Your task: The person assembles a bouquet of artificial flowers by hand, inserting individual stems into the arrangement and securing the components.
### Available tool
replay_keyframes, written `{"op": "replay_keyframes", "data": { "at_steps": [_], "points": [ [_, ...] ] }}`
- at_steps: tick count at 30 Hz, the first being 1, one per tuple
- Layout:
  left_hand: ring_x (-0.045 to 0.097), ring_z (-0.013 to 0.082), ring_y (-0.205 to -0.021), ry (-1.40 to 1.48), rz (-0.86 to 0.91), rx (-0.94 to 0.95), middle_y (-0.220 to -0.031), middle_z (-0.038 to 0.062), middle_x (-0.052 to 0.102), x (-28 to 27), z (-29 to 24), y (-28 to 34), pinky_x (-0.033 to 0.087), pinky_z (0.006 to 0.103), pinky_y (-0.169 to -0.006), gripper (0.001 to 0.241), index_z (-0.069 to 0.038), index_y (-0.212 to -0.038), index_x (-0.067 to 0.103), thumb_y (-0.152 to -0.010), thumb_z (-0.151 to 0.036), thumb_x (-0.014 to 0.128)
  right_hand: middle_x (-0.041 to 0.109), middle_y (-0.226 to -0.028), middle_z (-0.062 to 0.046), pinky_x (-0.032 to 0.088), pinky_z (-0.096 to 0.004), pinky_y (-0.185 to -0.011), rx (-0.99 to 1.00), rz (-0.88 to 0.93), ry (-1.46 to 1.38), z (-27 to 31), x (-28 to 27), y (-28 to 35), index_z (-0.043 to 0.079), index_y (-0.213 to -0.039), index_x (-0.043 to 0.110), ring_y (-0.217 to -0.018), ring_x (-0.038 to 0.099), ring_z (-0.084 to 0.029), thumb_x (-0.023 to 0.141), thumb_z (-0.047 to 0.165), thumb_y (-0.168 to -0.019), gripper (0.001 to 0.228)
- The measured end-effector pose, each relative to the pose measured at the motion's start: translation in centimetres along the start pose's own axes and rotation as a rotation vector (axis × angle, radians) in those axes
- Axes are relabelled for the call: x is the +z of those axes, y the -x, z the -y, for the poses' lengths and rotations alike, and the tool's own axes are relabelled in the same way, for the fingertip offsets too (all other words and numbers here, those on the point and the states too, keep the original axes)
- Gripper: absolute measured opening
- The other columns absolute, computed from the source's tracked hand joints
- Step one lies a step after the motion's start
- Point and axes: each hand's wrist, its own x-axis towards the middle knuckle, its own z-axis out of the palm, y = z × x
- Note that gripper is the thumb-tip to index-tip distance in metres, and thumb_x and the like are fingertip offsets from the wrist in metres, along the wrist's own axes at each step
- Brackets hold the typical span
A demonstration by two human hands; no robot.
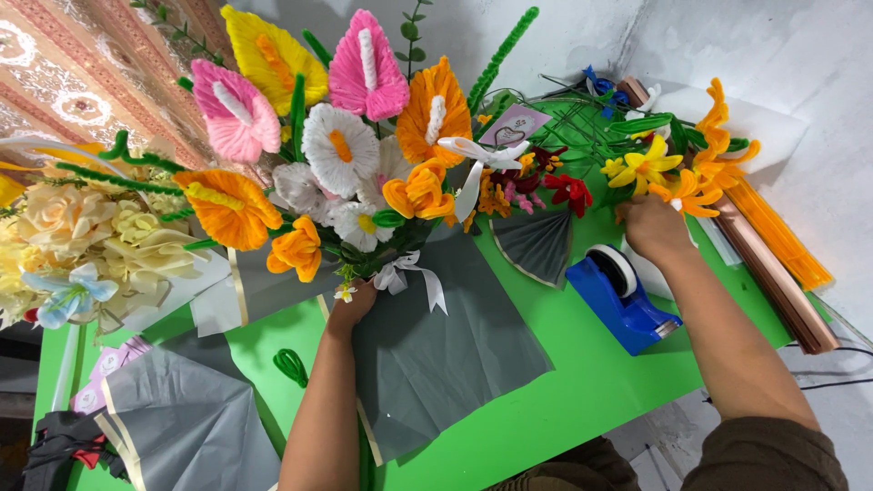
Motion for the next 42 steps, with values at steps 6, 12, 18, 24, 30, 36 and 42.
{"op": "replay_keyframes", "data": {
  "at_steps": [6, 12, 18, 24, 30, 36, 42],
  "points": [
    [0.076, 0.0277, -0.089, -0.369, -0.064, 0.134, -0.08, 0.009, 0.073, 1.0, 0.2, 2.1, 0.059, 0.0396, -0.074, 0.038, -0.019, -0.096, 0.063, -0.106, -0.04, 0.033, 0.066, -0.119, -0.008, 0.04, -0.036, -0.092, -0.017, -0.079, 0.292, -4.1, 5.5, -2.5, 0.014, -0.143, 0.067, -0.115, 0.057, -0.027, 0.046, 0.022, -0.103, 0.046],
    [0.074, 0.0352, -0.094, 0.445, 0.049, -0.334, -0.083, 0.018, 0.075, -3.4, -2.5, 2.4, 0.057, 0.0402, -0.086, 0.06, -0.005, -0.087, 0.073, -0.101, -0.058, 0.049, 0.069, -0.125, -0.015, 0.035, -0.044, -0.099, 0.069, -0.004, 0.399, -3.1, 5.6, -3.8, 0.014, -0.148, 0.061, -0.12, 0.06, -0.032, 0.057, 0.05, -0.1, 0.06],
    [0.075, 0.0329, -0.074, 0.634, -0.015, -0.465, -0.068, 0.015, 0.072, -1.1, -1.1, 0.8, 0.059, 0.0374, -0.073, 0.058, -0.006, -0.077, 0.076, -0.095, -0.059, 0.062, 0.072, -0.128, -0.013, 0.033, -0.042, -0.093, 0.129, 0.12, 0.397, -3.2, 5.0, -4.6, 0.019, -0.149, 0.061, -0.119, 0.063, -0.032, 0.065, 0.05, -0.094, 0.064],
    [0.075, 0.0343, -0.078, 0.619, 0.031, -0.459, -0.071, 0.02, 0.073, -0.1, -0.2, -1.1, 0.058, 0.0372, -0.075, 0.066, 0.002, -0.08, 0.075, -0.096, -0.061, 0.058, 0.066, -0.142, -0.024, 0.038, -0.052, -0.105, 0.272, 0.263, -0.294, 1.5, -5.4, -3.5, 0.012, -0.153, 0.056, -0.136, 0.054, -0.047, 0.067, 0.05, -0.093, 0.072],
    [0.054, 0.036, -0.129, 0.431, 0.254, -0.425, -0.131, 0.018, 0.059, -2.3, -2.1, 0.5, 0.032, 0.0408, -0.113, 0.071, -0.013, -0.134, 0.06, -0.096, -0.066, 0.033, 0.061, -0.143, -0.004, 0.039, -0.034, -0.114, 0.408, 0.189, -0.983, -0.1, -8.0, -4.9, 0.016, -0.144, 0.059, -0.134, 0.052, -0.019, 0.06, 0.031, -0.101, 0.046],
    [0.063, 0.0145, -0.125, 0.531, 0.108, -0.352, -0.121, -0.005, 0.074, -1.7, -2.0, 0.1, 0.041, 0.0301, -0.106, 0.044, -0.029, -0.12, 0.073, -0.097, -0.054, 0.045, 0.047, -0.159, -0.007, 0.028, -0.032, -0.123, 0.569, 0.138, -1.154, -1.9, -9.8, -5.0, 0.013, -0.149, 0.049, -0.15, 0.039, -0.019, 0.055, 0.046, -0.098, 0.061],
    [0.065, 0.0156, -0.103, -0.02, 0.06, -0.047, -0.106, -0.003, 0.067, 4.9, 3.3, -3.2, 0.046, 0.0338, -0.082, 0.045, -0.042, -0.144, 0.054, -0.106, -0.045, 0.031, 0.072, -0.108, 0.007, 0.053, -0.021, -0.096, 0.492, -0.113, -1.378, -8.6, -5.7, -6.0, 0.022, -0.114, 0.068, -0.095, 0.065, -0.008, 0.067, 0.046, -0.107, 0.025]
  ]
}}
